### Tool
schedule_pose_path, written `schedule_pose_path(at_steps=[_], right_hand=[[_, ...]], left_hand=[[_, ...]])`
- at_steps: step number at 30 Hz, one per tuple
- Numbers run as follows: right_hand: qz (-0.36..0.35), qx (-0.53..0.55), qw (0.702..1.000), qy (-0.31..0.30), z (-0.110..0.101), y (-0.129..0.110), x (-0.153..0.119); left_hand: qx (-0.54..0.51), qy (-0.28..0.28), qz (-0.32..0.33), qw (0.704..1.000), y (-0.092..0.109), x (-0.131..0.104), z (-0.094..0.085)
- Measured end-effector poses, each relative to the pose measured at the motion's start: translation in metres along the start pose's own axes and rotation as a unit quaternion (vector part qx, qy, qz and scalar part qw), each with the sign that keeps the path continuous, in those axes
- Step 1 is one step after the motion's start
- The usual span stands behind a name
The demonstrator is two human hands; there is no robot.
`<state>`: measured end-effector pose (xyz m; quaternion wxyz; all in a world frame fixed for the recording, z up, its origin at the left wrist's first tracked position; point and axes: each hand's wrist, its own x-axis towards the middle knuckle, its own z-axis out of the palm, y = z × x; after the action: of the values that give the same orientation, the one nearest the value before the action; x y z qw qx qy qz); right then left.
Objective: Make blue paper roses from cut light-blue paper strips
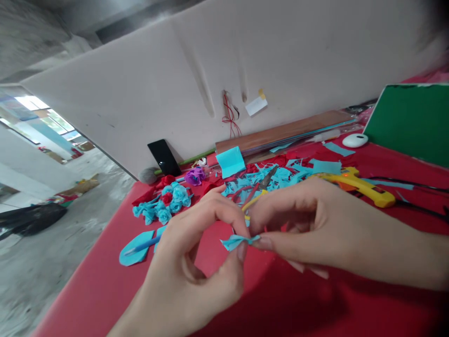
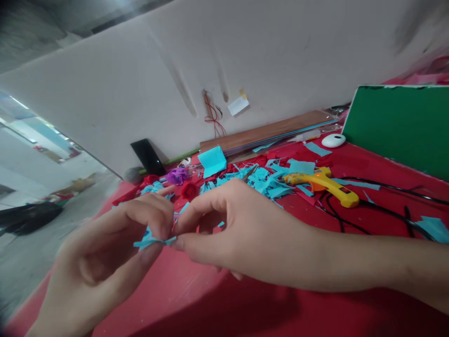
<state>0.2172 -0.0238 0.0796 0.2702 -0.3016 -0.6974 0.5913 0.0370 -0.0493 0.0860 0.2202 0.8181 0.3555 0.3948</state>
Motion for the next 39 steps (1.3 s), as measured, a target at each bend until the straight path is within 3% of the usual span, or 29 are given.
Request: schedule_pose_path(at_steps=[6, 11, 14, 19, 25, 32, 39], right_hand=[[0.071, 0.120, 0.983, -0.115, -0.005, 0.001, 0.000], [0.120, 0.154, 0.972, -0.128, -0.007, -0.009, 0.001], [0.149, 0.196, 0.954, -0.170, -0.008, -0.012, 0.002], [0.171, 0.282, 0.915, -0.234, -0.007, 0.000, 0.005], [0.207, 0.342, 0.884, -0.243, -0.004, 0.006, 0.007], [0.176, 0.347, 0.882, -0.267, -0.004, 0.008, 0.008], [0.122, 0.264, 0.918, -0.270, -0.003, 0.011, 0.009]], left_hand=[[-0.025, -0.036, 0.027, 0.999, -0.001, -0.002, -0.003], [-0.033, -0.030, 0.029, 0.999, -0.002, 0.001, -0.002], [-0.030, -0.039, 0.044, 0.998, -0.002, 0.001, -0.002], [-0.013, -0.066, 0.083, 0.994, -0.002, -0.002, -0.006], [0.039, -0.079, 0.145, 0.985, -0.004, 0.002, -0.011], [0.073, -0.077, 0.173, 0.979, -0.010, 0.002, -0.013], [0.084, -0.054, 0.153, 0.983, -0.008, 0.003, -0.009]])
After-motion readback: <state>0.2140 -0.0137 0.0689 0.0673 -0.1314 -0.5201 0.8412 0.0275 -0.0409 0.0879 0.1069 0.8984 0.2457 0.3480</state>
